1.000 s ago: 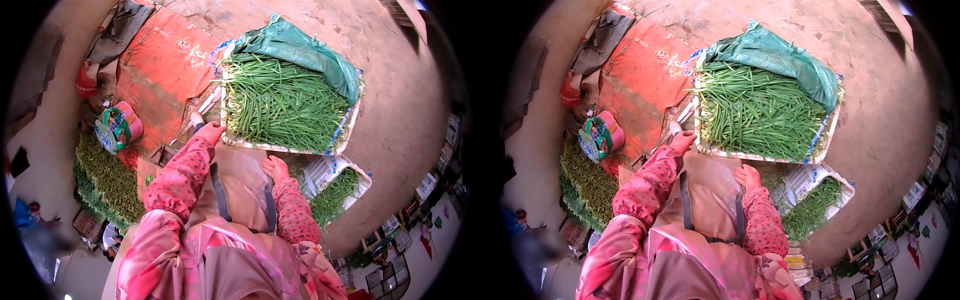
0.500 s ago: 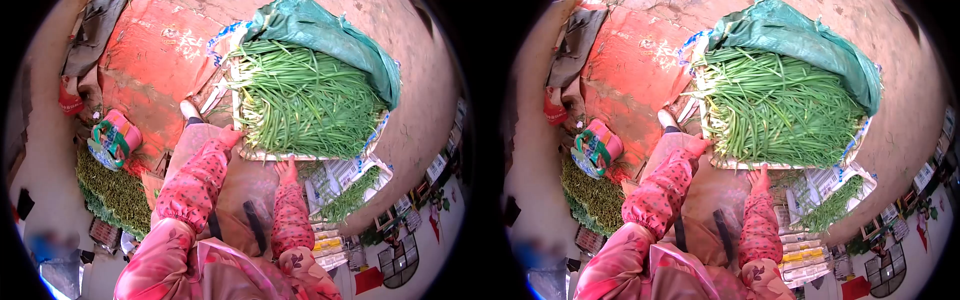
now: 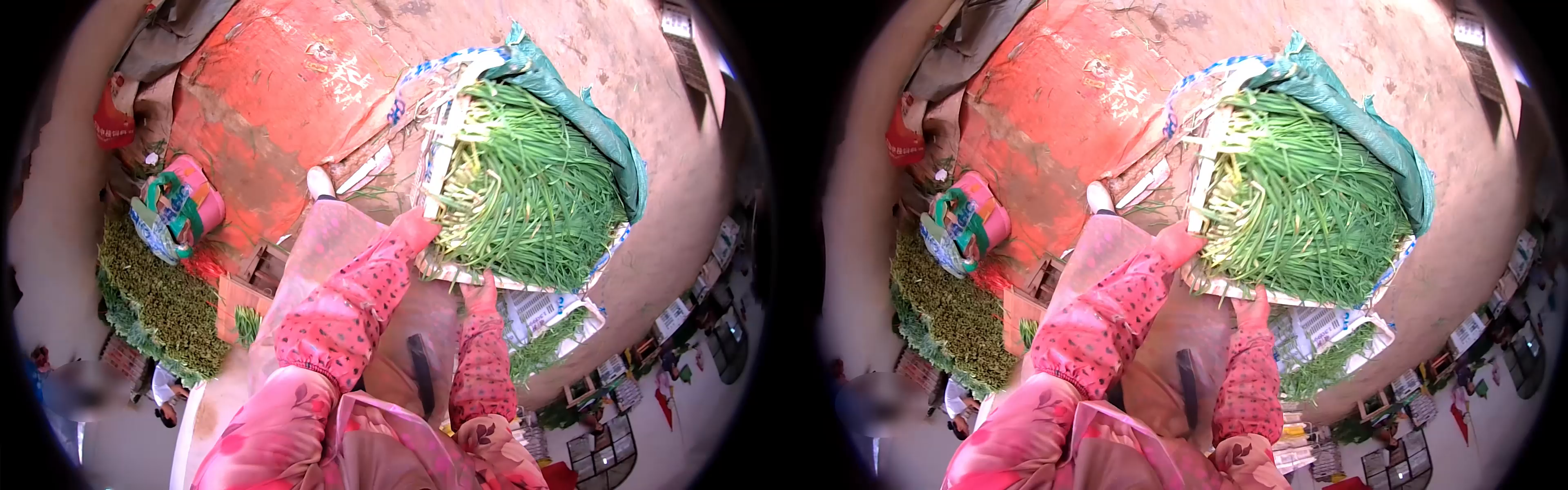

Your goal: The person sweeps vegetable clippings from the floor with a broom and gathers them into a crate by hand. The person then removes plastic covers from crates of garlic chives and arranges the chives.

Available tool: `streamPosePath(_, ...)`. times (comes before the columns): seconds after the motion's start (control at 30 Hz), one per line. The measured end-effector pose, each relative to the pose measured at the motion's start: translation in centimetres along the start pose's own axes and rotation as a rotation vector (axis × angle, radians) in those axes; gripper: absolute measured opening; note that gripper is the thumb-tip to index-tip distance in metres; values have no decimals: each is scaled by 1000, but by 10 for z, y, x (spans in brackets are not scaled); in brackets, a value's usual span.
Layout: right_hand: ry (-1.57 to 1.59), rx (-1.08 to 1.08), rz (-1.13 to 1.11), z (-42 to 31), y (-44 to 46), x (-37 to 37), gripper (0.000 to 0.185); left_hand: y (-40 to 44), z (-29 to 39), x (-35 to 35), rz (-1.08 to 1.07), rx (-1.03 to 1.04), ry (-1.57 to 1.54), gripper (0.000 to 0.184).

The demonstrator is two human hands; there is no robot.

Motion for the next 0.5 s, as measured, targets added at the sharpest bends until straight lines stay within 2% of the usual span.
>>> streamPosePath(0.1,9,-52,-38,-21,-28,40,35,-35,69,-41,-60,43,-7,43)
streamPosePath(0.17,11,-61,-95,-26,-43,65,34,-53,102,-64,-49,31,141,45)
streamPosePath(0.23,104,0,-39,-14,-53,86,32,-71,122,-91,-17,91,172,46)
streamPosePath(0.27,174,-1,-102,-4,-55,101,32,-73,131,-106,-25,107,227,45)
streamPosePath(0.3,185,-15,-249,9,-59,120,31,-72,133,-117,-34,122,281,45)
streamPosePath(0.33,211,32,-200,26,-62,128,29,-71,130,-133,-11,115,293,39)
streamPosePath(0.37,278,143,-259,51,-59,140,26,-67,125,-153,15,108,310,34)
streamPosePath(0.4,284,156,-148,71,-70,161,26,-64,119,-174,48,96,374,34)
streamPosePath(0.43,352,230,-217,98,-59,170,28,-59,111,-195,78,85,436,34)
streamPosePath(0.5,432,304,-159,142,-49,191,29,-35,80,-229,83,8,440,35)
Point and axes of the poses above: each hand's wrist, its own y-axis towards the middle knuckle, its own x-axis out of the palm, z = x × y, the point moved 7 cm from there along y, towards the middle knuckle, and after that the axes turned 7 degrees about -z, right-handed, at the moved point
